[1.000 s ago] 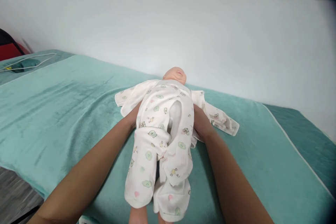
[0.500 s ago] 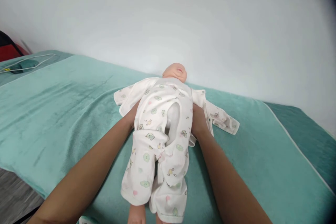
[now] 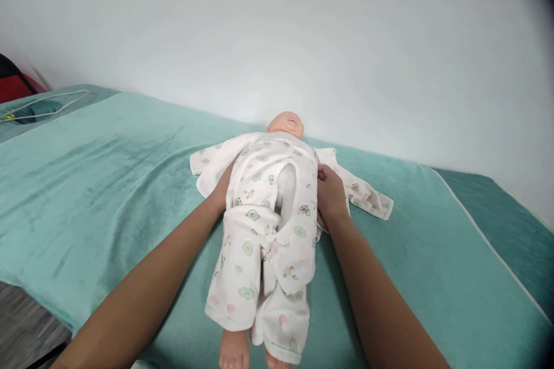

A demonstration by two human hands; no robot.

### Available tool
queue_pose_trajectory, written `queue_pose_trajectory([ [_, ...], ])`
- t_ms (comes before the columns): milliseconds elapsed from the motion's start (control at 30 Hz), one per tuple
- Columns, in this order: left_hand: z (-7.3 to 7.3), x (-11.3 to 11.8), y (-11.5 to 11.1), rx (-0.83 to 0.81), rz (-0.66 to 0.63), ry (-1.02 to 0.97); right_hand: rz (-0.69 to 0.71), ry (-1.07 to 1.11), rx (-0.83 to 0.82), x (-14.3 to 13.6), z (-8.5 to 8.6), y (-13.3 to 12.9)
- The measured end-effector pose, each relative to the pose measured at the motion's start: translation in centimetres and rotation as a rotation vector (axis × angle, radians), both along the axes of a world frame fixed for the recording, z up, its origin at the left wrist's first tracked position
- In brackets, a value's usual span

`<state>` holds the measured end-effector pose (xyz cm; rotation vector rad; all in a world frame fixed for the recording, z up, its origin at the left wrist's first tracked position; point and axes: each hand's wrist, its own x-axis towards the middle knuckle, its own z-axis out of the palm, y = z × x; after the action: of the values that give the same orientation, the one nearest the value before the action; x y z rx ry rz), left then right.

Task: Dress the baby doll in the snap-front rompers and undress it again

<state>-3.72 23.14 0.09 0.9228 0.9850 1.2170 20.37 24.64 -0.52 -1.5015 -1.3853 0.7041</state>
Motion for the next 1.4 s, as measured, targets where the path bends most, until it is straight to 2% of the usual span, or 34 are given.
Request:
queue_pose_trajectory([
  [100, -0.7, -0.3, 0.6, 0.176, 0.204, 0.189, -0.093, -0.045, 0.1, 0.3, 0.3, -0.2],
  [167, -0.9, -0.5, 1.2, 0.281, 0.292, 0.308, -0.096, -0.045, 0.171, 0.3, 0.7, 0.1],
  [233, -0.8, -0.6, 2.0, 0.386, 0.363, 0.418, -0.025, -0.05, 0.24, 0.2, 1.1, 0.9],
  [333, -0.3, -0.6, 3.8, 0.534, 0.395, 0.588, 0.174, -0.109, 0.285, 0.0, 2.1, 2.5],
  [433, 0.7, -0.6, 5.7, 0.626, 0.247, 0.676, 0.345, -0.137, 0.218, 0.2, 3.2, 3.9],
  [567, 2.4, -0.9, 6.9, 0.522, -0.095, 0.626, 0.492, -0.169, 0.119, 0.9, 4.1, 4.9],
  [633, 3.3, -1.0, 7.1, 0.472, -0.224, 0.638, 0.572, -0.182, 0.094, 1.1, 4.2, 5.1],
  [700, 4.0, -1.1, 7.3, 0.447, -0.306, 0.642, 0.638, -0.176, 0.094, 1.2, 4.3, 5.3],
  [767, 4.1, -1.0, 7.5, 0.449, -0.333, 0.627, 0.66, -0.165, 0.109, 1.0, 4.3, 5.7],
  [867, 3.6, -0.8, 8.2, 0.468, -0.297, 0.605, 0.612, -0.174, 0.093, 0.7, 4.4, 6.2],
  [1000, 2.3, -0.1, 9.7, 0.467, -0.189, 0.573, 0.439, -0.251, 0.043, 0.1, 4.1, 7.1],
  [1200, 1.1, 1.0, 11.9, 0.409, 0.032, 0.61, 0.226, -0.27, 0.166, -0.9, 2.5, 8.3],
  [1300, 0.7, 1.2, 12.1, 0.419, 0.037, 0.544, 0.169, -0.244, 0.25, -1.1, 1.8, 8.5],
  [1400, 0.3, 1.0, 11.5, 0.464, 0.009, 0.473, 0.211, -0.27, 0.343, -0.9, 1.5, 7.9],
])
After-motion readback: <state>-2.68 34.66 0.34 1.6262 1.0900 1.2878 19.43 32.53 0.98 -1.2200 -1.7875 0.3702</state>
